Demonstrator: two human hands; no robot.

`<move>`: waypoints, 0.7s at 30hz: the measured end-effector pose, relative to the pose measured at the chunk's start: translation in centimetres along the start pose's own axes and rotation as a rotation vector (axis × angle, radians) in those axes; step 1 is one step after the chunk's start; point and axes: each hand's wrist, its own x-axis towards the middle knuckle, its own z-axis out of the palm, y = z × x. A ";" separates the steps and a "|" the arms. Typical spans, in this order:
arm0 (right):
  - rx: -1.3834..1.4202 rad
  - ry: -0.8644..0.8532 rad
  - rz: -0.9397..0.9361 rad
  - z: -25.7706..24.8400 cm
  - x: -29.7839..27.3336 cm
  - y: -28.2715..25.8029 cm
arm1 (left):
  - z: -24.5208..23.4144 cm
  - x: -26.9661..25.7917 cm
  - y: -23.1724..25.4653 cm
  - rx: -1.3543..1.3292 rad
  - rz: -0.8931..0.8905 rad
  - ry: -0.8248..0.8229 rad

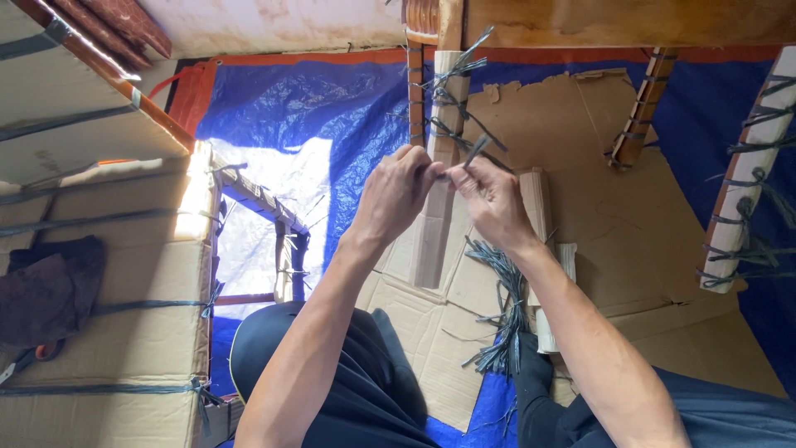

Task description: The recorder is wrapping wooden furniture legs in protective paper and securing them with black plastic ties.

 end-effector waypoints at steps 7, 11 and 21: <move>0.083 -0.040 0.076 -0.8 0.0 0.1 | 0.2 -0.3 -0.4 -0.048 -0.018 -0.063; -0.093 -0.055 -0.096 -1.0 0.4 -0.7 | 1.2 0.0 -1.2 -0.010 -0.093 -0.169; -0.488 0.222 -0.441 0.6 -0.7 3.2 | 3.7 -0.1 -0.6 -0.394 -0.519 -0.150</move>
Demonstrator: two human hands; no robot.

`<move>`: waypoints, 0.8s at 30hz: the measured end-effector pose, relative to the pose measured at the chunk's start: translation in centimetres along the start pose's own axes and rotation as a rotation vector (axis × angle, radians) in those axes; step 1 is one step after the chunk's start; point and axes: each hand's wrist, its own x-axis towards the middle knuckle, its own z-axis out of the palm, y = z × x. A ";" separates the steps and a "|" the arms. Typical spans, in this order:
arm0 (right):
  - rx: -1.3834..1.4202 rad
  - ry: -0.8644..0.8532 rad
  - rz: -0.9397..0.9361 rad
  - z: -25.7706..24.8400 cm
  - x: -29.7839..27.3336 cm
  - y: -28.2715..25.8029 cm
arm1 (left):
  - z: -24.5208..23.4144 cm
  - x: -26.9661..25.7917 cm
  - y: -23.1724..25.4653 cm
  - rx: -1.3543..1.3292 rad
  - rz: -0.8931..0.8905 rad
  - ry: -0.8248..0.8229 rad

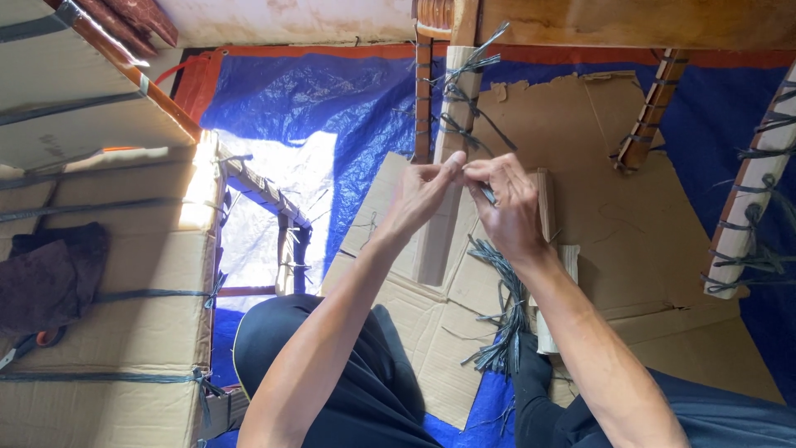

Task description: The recorder is wrapping wooden furniture legs in protective paper and securing them with black plastic ties.

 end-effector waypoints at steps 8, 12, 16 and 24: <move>-0.001 0.091 -0.011 0.3 -0.6 0.6 | 1.9 -0.2 -1.3 -0.569 -0.071 0.129; -0.061 0.042 0.107 0.8 -2.0 1.8 | 2.1 0.2 -2.3 -0.551 0.022 0.303; -0.122 0.014 0.181 0.6 -2.9 2.7 | 1.9 0.8 -2.3 -0.745 0.119 0.332; -0.152 -0.020 0.297 1.9 -3.8 4.8 | 2.0 3.6 -4.7 -0.980 0.133 0.243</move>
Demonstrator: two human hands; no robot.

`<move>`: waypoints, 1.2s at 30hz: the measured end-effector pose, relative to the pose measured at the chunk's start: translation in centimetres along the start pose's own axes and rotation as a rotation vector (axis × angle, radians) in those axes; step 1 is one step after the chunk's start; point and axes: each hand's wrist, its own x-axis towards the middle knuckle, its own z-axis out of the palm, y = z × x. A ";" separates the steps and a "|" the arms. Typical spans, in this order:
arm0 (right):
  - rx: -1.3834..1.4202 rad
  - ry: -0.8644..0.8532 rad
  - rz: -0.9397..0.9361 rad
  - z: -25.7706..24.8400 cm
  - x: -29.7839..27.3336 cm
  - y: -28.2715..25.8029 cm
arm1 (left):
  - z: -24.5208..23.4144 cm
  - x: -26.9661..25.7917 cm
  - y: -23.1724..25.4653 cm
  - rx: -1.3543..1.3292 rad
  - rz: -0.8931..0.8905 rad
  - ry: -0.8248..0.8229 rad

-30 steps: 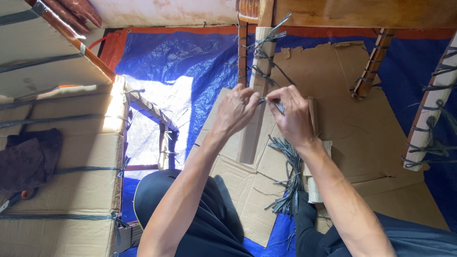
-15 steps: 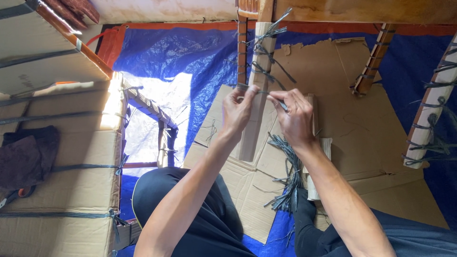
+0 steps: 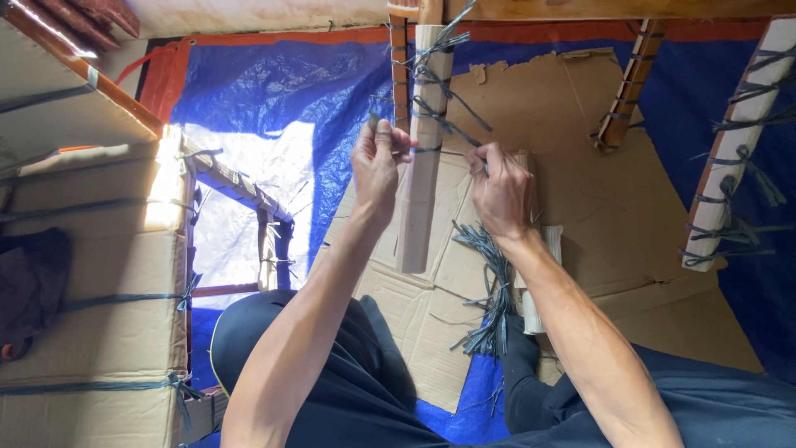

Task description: The recorder is wrapping wooden furniture legs in protective paper and securing them with black plastic ties.

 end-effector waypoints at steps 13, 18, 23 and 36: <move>0.274 0.112 -0.204 -2.9 1.4 -6.4 | 1.4 -4.4 4.8 0.951 0.603 -0.482; 0.576 -0.031 -0.026 -1.6 1.6 -6.7 | 0.8 -4.9 5.5 0.935 0.602 -0.430; 0.424 0.030 -0.100 -1.2 2.0 -7.3 | 1.1 -5.4 5.7 0.867 0.671 -0.359; 0.647 -0.077 0.173 -2.0 3.6 -6.8 | 2.0 -6.3 5.7 0.844 0.785 -0.329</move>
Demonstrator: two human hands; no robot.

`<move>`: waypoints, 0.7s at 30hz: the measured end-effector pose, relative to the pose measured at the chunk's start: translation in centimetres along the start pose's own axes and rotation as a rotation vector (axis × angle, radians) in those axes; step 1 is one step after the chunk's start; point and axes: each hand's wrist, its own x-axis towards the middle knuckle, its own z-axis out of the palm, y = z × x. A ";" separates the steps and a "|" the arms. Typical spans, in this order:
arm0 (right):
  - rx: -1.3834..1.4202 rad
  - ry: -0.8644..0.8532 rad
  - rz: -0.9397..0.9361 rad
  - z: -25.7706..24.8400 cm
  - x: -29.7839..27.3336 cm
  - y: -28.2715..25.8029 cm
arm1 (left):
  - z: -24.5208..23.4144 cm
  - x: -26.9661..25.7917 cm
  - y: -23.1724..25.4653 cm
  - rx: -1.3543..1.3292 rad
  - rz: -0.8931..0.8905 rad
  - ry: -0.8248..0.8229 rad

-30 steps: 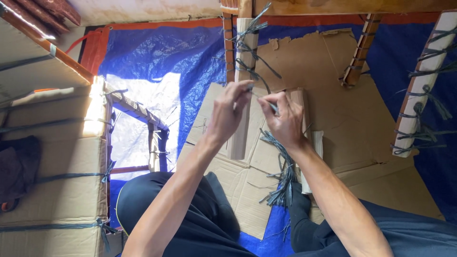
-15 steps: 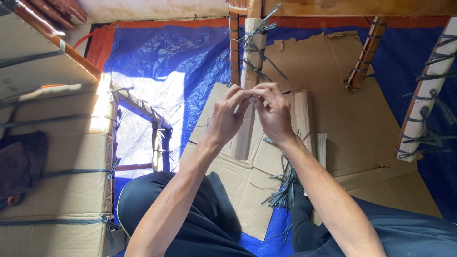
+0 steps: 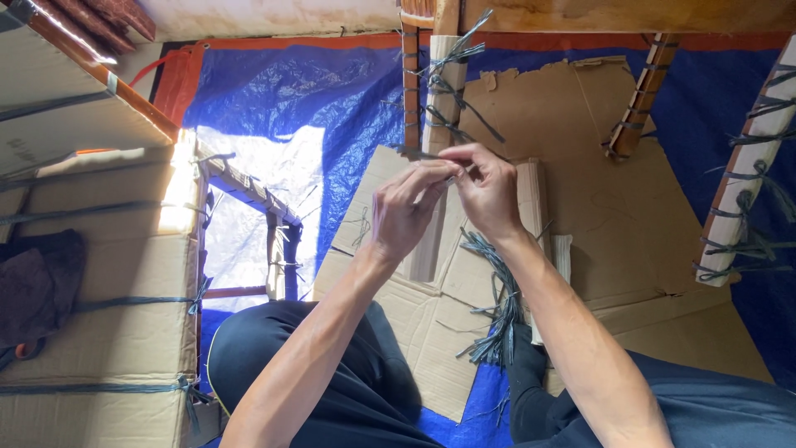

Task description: The recorder is wrapping wooden furniture legs in protective paper and securing them with black plastic ties.

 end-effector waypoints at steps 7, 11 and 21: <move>-0.173 -0.116 -0.296 -0.2 -0.1 1.0 | 0.3 1.6 0.0 0.136 0.091 -0.010; -0.039 -0.129 -0.249 -0.3 -0.1 1.2 | 0.1 2.5 -1.2 0.236 0.080 -0.043; 0.199 -0.183 -0.050 -0.3 -0.2 1.1 | -1.3 3.4 -2.5 0.242 -0.068 -0.272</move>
